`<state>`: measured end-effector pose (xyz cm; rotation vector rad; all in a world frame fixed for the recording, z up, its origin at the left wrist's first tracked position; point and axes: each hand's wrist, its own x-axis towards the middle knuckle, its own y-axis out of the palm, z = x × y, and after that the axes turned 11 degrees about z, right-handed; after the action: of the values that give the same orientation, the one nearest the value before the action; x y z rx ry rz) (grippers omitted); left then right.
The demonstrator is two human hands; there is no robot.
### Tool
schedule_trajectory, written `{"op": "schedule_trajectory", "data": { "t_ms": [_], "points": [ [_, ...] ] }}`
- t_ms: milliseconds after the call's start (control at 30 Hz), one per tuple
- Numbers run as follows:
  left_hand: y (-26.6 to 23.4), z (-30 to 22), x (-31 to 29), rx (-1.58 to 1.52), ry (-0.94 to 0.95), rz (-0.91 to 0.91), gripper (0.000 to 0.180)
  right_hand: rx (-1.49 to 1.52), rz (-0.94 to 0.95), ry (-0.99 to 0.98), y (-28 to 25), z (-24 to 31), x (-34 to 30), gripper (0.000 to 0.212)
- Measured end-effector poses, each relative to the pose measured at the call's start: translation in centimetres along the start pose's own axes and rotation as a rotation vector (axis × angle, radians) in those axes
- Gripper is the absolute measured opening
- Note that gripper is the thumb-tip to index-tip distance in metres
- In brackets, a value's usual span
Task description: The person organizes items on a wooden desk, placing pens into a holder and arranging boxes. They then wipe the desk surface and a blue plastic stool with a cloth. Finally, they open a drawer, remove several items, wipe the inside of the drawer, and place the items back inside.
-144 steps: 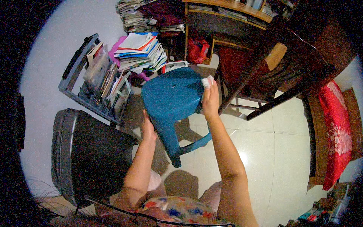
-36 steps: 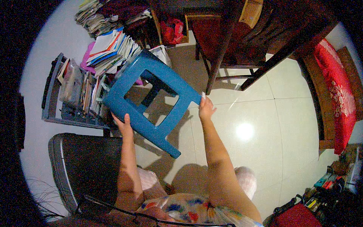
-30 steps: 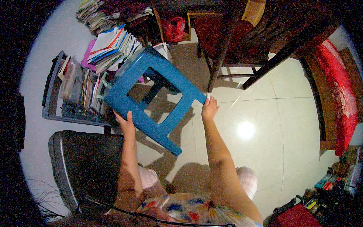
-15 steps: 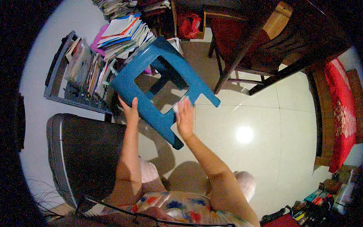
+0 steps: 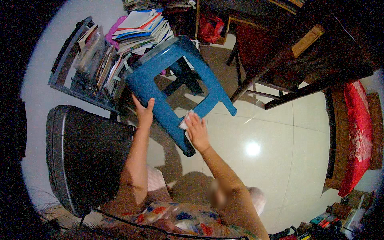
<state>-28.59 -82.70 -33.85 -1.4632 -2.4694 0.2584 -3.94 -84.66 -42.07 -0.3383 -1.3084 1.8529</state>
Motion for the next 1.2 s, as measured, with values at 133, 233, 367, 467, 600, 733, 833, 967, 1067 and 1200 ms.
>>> {"op": "schedule_trajectory", "data": {
  "t_ms": [133, 233, 367, 467, 600, 733, 833, 967, 1067, 1200],
  "points": [
    [-0.1, 0.0, -0.1, -0.028, -0.003, -0.007, 0.110, -0.112, 0.004, 0.023, -3.0, -2.5, 1.6, 0.059],
    [0.1, -0.2, -0.2, 0.000, 0.004, 0.000, 0.110, -0.189, -0.060, 0.088, -4.0, -5.7, 2.6, 0.056],
    [0.4, 0.3, -0.3, 0.010, 0.051, -0.023, 0.109, -0.298, -0.078, 0.070, -6.8, -8.3, 4.8, 0.052],
    [0.5, 0.7, -0.4, 0.012, 0.060, -0.021, 0.108, -0.376, -0.072, 0.049, -8.2, -8.7, 5.7, 0.048],
    [0.9, -0.5, -1.0, -0.031, 0.032, 0.001, 0.109, -0.273, -0.143, 0.079, -7.0, -8.1, 5.7, 0.041],
    [0.6, -0.5, -1.5, -0.021, 0.058, 0.001, 0.110, -0.163, -0.167, 0.130, -5.4, -5.1, 4.7, 0.035],
    [0.7, -1.7, -2.1, -0.060, -0.047, 0.033, 0.108, -0.135, -0.158, 0.134, -4.0, -3.1, 3.9, 0.033],
    [0.8, -0.5, -2.1, 0.020, 0.020, 0.006, 0.108, -0.054, -0.117, 0.115, -3.0, 1.2, 2.3, 0.033],
    [0.9, -0.3, -2.2, 0.015, 0.043, 0.002, 0.109, 0.070, -0.067, 0.150, -1.7, 4.4, 0.9, 0.033],
    [0.7, -0.8, -2.2, -0.027, -0.015, 0.017, 0.110, 0.315, -0.093, 0.239, -2.3, 7.6, 1.3, 0.033]
  ]
}}
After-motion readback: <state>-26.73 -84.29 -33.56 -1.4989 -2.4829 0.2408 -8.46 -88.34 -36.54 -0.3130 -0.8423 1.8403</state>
